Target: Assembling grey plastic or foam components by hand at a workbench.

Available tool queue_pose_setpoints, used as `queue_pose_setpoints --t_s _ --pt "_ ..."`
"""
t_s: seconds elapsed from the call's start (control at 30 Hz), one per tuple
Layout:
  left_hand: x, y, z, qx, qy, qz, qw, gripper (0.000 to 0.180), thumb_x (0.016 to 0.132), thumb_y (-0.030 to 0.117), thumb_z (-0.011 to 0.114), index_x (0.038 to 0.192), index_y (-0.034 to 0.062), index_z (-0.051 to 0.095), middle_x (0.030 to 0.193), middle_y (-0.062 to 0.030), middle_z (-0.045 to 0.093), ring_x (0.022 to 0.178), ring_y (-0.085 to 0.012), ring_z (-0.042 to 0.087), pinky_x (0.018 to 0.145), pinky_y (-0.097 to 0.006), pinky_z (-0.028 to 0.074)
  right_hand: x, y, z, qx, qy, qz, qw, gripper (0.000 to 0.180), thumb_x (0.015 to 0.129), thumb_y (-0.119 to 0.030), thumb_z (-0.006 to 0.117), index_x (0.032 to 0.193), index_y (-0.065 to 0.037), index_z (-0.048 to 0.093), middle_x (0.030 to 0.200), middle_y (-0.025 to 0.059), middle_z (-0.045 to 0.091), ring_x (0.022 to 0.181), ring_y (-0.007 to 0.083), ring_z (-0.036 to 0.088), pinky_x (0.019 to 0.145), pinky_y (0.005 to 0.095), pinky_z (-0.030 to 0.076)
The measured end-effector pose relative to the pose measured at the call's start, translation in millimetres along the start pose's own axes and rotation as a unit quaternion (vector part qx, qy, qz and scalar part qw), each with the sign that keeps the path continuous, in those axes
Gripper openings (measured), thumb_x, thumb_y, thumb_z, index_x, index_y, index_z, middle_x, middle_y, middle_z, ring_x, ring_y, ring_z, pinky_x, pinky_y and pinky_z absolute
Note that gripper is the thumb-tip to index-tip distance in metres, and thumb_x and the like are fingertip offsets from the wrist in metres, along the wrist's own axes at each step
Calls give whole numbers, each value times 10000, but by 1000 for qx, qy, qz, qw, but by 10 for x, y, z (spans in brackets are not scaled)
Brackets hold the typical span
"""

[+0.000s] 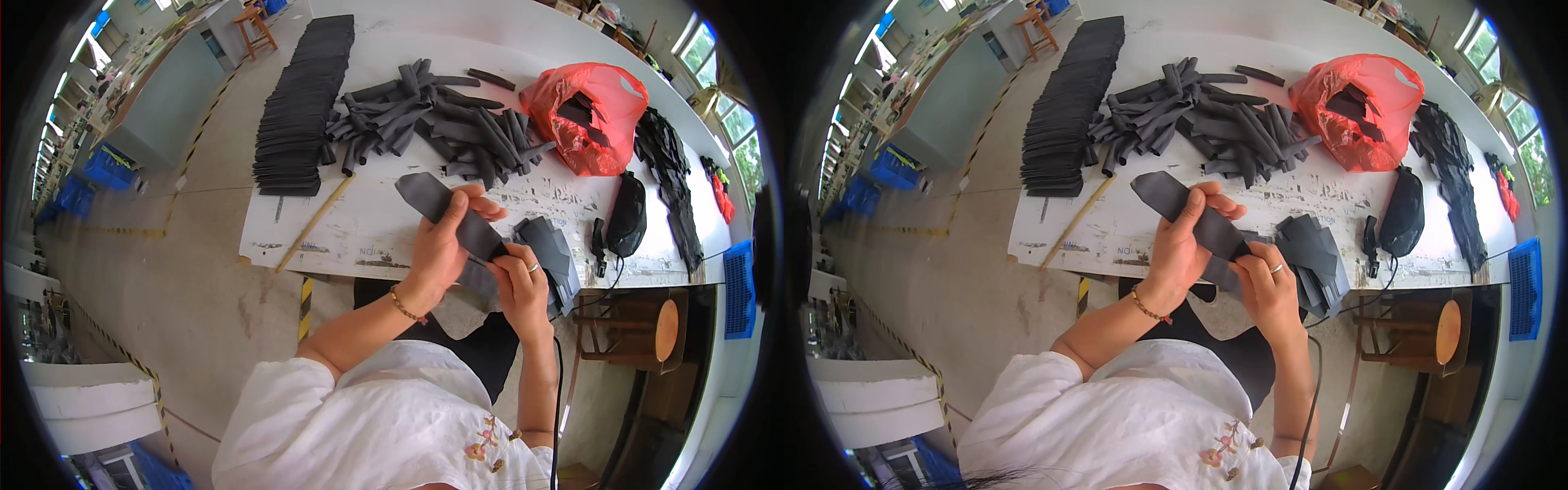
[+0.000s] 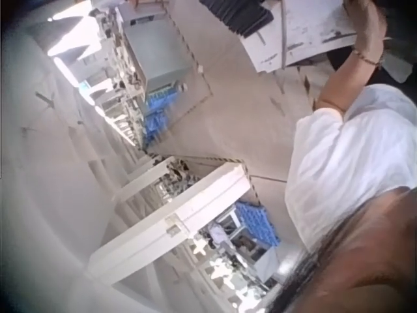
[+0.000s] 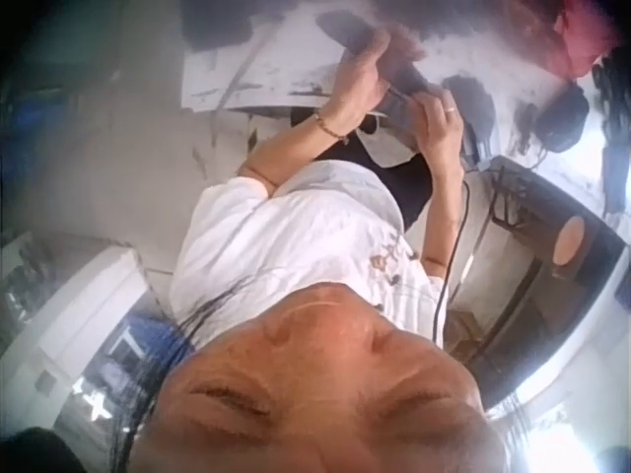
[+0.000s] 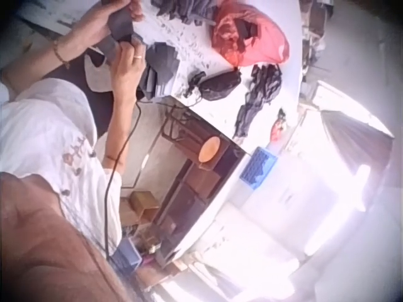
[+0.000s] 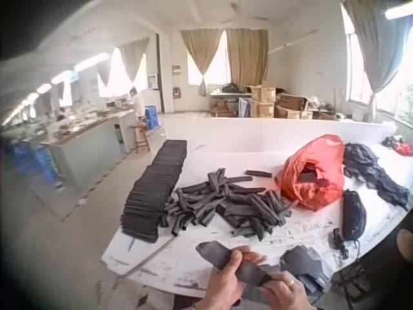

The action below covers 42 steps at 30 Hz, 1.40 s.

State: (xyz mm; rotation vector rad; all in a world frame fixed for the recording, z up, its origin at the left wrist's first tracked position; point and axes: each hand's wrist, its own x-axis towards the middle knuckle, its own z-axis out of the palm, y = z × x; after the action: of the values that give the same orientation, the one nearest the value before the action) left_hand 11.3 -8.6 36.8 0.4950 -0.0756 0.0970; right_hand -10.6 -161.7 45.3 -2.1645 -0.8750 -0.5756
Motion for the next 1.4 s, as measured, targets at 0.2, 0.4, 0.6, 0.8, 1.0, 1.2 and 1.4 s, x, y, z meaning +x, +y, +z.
queue_pose_setpoints --t_s 0.2,0.4,0.6,0.8,1.0,1.2,1.4 --pt "-90 -105 -12 -9 0 -38 999 264 1012 231 481 1127 11 572 911 -96 655 941 -264 651 892 -397 504 -2 23 71 2 10 2 1000 219 738 52 724 881 -5 569 934 129 579 711 305 592 582 375 485" --pt "-73 -85 -28 -4 10 -45 999 265 1013 227 478 1137 10 567 926 -103 659 943 -255 652 884 -386 508 -1 62 107 19 11 12 1000 201 755 48 714 889 -1 572 934 139 582 701 304 591 578 370 485" --pt "-71 -103 -50 0 6 -33 999 259 1010 220 484 1142 15 572 930 -108 660 946 -256 653 879 -386 511 -1 77 170 27 22 27 999 173 765 33 716 865 6 578 946 143 593 719 310 603 592 364 492" --pt "-74 -146 -74 7 7 -23 1000 256 1007 222 490 1145 23 575 924 -102 661 935 -253 655 867 -378 511 -5 101 189 30 19 29 999 159 787 36 702 886 -7 585 964 134 605 747 296 615 632 329 505" --pt "-97 -173 -66 2 25 -18 1000 266 1010 228 485 1146 17 573 908 -98 657 925 -248 656 872 -373 505 -12 70 208 23 10 38 999 151 791 27 700 885 -6 586 967 137 605 750 305 617 641 333 511" --pt "-18 -168 -123 -4 41 -25 999 349 1008 293 481 1178 -7 540 961 -123 653 980 -284 647 916 -401 492 26 -48 225 98 30 145 984 141 812 -6 705 860 7 574 922 101 598 751 230 617 680 312 501" --pt "117 -21 -112 61 -37 36 997 423 1002 361 455 1223 8 526 1157 -172 635 1203 -320 547 1074 -463 377 -8 -89 442 397 182 334 835 96 875 -50 683 858 -1 603 889 7 526 846 79 512 777 219 439"
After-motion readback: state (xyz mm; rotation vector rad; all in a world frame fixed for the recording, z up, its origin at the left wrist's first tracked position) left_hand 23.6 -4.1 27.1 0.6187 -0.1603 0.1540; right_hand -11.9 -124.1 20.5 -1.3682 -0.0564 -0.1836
